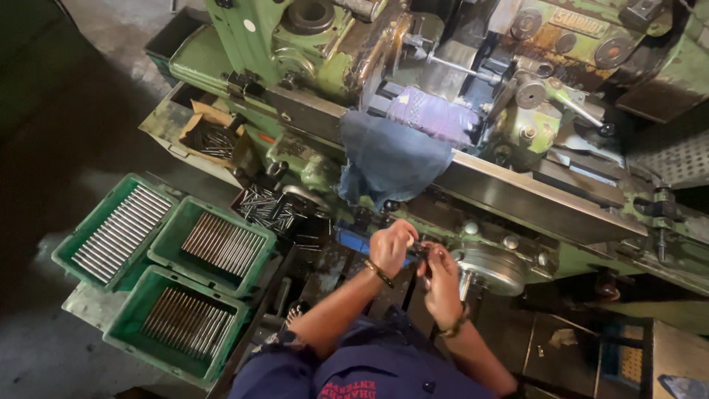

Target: The person operates a metal lathe to machine cylindrical metal rods. They pick up a rod, secure it in the chuck, engage the cutting tool, and then remove the finished part to place it in a green bin. This process is repeated multiple times.

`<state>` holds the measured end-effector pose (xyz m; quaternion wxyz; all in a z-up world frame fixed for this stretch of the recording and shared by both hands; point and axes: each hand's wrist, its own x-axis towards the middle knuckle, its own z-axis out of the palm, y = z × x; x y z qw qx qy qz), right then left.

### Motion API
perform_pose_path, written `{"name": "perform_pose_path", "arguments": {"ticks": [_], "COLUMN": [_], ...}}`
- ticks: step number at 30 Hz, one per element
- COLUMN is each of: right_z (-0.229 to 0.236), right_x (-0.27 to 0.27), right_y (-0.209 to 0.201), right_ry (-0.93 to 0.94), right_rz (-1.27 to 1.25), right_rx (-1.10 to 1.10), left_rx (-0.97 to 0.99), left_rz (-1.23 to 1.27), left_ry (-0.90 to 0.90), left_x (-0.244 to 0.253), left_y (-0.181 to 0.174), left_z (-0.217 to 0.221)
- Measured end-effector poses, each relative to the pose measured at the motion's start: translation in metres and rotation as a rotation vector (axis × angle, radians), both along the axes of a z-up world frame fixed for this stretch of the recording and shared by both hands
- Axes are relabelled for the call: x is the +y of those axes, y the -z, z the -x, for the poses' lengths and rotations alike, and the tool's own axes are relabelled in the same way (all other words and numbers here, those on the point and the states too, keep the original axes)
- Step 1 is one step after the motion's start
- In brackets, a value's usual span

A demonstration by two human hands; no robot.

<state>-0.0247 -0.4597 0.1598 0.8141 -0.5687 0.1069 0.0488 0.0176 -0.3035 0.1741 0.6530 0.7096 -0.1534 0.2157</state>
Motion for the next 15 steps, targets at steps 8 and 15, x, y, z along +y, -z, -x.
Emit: {"name": "perform_pose_path", "arguments": {"ticks": [8,15], "right_z": [0.013,-0.009], "right_x": [-0.006,-0.03], "right_y": [-0.017,-0.07], "right_ry": [-0.309,-0.107], "right_rz": [-0.779,1.098], "right_rx": [0.221,-0.798], "left_rx": [-0.231,1.026], "left_rz": [-0.386,0.624], "left_ry": [-0.006,0.373], "left_x": [0.024,-0.004], "left_y": [-0.008,0.015], "left_z": [-0.017,-0.005]}}
